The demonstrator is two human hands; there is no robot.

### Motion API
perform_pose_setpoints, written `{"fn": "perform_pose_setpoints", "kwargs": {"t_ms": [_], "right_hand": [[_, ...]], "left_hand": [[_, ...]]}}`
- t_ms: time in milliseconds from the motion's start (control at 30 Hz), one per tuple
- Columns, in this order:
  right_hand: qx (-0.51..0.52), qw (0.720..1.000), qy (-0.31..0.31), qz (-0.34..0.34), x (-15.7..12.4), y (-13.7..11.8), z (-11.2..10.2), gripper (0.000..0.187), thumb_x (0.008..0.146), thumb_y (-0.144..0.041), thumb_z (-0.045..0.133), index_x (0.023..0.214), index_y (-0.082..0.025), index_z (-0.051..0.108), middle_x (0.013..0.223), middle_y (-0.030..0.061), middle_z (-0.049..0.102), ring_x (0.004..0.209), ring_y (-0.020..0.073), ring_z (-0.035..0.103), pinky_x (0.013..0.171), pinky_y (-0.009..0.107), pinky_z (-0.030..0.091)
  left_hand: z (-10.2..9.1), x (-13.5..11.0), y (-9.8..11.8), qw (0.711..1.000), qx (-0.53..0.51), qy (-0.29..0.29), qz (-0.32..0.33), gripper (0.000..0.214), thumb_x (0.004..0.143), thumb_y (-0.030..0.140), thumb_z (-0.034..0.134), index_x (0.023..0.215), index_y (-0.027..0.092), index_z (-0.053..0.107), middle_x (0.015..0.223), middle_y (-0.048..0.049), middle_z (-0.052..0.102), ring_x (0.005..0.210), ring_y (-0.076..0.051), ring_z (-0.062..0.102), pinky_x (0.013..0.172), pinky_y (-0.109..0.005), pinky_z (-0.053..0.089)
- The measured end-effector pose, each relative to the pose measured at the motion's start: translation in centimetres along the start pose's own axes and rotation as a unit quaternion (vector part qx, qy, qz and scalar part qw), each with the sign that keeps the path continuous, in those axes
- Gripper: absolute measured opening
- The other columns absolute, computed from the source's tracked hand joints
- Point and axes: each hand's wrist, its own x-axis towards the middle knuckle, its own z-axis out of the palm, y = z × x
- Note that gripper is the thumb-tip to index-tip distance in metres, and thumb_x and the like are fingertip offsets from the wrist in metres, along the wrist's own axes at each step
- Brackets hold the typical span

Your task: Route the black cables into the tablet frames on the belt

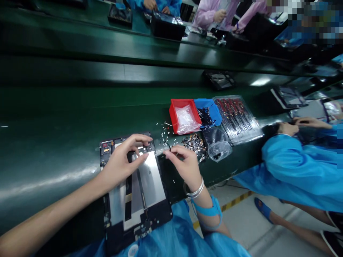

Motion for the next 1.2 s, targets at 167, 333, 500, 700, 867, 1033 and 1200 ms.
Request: {"fn": "perform_pose_setpoints", "kwargs": {"t_ms": [167, 333, 500, 700, 867, 1033, 1200], "right_hand": [[0.193, 0.974, -0.009, 0.114, 1.0, -1.3, 0.8, 0.023, 0.074, -0.034, 0.070, 0.059, -0.018, 0.066, 0.053, -0.0014, 0.062, 0.044, 0.0070, 0.045, 0.042, 0.020, 0.036], [0.151, 0.982, 0.068, 0.086, 0.7, -1.7, 1.6, 0.016, 0.073, -0.029, 0.071, 0.062, -0.019, 0.066, 0.055, -0.0017, 0.064, 0.050, 0.0091, 0.054, 0.047, 0.021, 0.042], [0.079, 0.989, 0.117, 0.046, 0.2, -1.8, 2.1, 0.017, 0.076, -0.027, 0.069, 0.063, -0.019, 0.064, 0.054, -0.0032, 0.062, 0.049, 0.0097, 0.055, 0.049, 0.022, 0.045], [-0.038, 0.976, 0.200, -0.084, -0.4, -1.5, 2.2, 0.009, 0.080, -0.017, 0.068, 0.087, -0.023, 0.068, 0.073, -0.0006, 0.070, 0.061, 0.0123, 0.063, 0.053, 0.025, 0.049], [-0.194, 0.937, 0.115, -0.266, -1.2, -1.8, 2.5, 0.018, 0.080, -0.008, 0.065, 0.090, -0.022, 0.070, 0.084, 0.0047, 0.073, 0.075, 0.0167, 0.067, 0.067, 0.032, 0.054], [-0.227, 0.928, 0.083, -0.285, -0.3, -1.8, 1.9, 0.015, 0.082, -0.008, 0.060, 0.084, -0.020, 0.068, 0.077, 0.0044, 0.072, 0.071, 0.0158, 0.066, 0.064, 0.031, 0.055], [-0.326, 0.882, 0.243, -0.237, 3.5, 0.6, -1.6, 0.016, 0.084, -0.012, 0.059, 0.087, -0.023, 0.070, 0.071, 0.0018, 0.070, 0.062, 0.0154, 0.063, 0.059, 0.030, 0.052]], "left_hand": [[0.4, -0.4, 0.4, 0.989, -0.077, -0.113, -0.051, 0.017, 0.089, 0.022, 0.051, 0.097, 0.017, 0.065, 0.095, -0.0062, 0.072, 0.088, -0.017, 0.066, 0.077, -0.030, 0.050], [0.9, -0.4, 0.0, 0.972, -0.149, -0.118, -0.135, 0.015, 0.086, 0.016, 0.050, 0.086, 0.014, 0.065, 0.074, -0.0053, 0.071, 0.064, -0.013, 0.065, 0.056, -0.023, 0.048], [1.1, -0.2, -0.4, 0.953, -0.210, -0.120, -0.181, 0.014, 0.084, 0.021, 0.055, 0.091, 0.013, 0.064, 0.075, -0.0070, 0.072, 0.063, -0.014, 0.066, 0.046, -0.018, 0.043], [1.2, -0.2, -0.3, 0.957, -0.207, -0.098, -0.178, 0.010, 0.082, 0.019, 0.058, 0.076, 0.013, 0.062, 0.068, -0.0061, 0.069, 0.055, -0.011, 0.062, 0.041, -0.016, 0.039], [1.4, -0.3, -0.3, 0.970, -0.183, -0.083, -0.139, 0.013, 0.083, 0.015, 0.053, 0.077, 0.014, 0.065, 0.062, -0.0015, 0.065, 0.053, -0.010, 0.060, 0.046, -0.017, 0.043], [1.5, -0.4, -0.5, 0.981, -0.137, -0.081, -0.112, 0.014, 0.081, 0.016, 0.054, 0.077, 0.014, 0.067, 0.063, -0.0025, 0.066, 0.055, -0.011, 0.061, 0.047, -0.018, 0.044], [0.8, -0.4, 0.1, 0.969, -0.176, -0.072, -0.155, 0.014, 0.082, 0.025, 0.058, 0.078, 0.013, 0.064, 0.067, -0.0063, 0.070, 0.054, -0.012, 0.062, 0.043, -0.018, 0.041]]}}
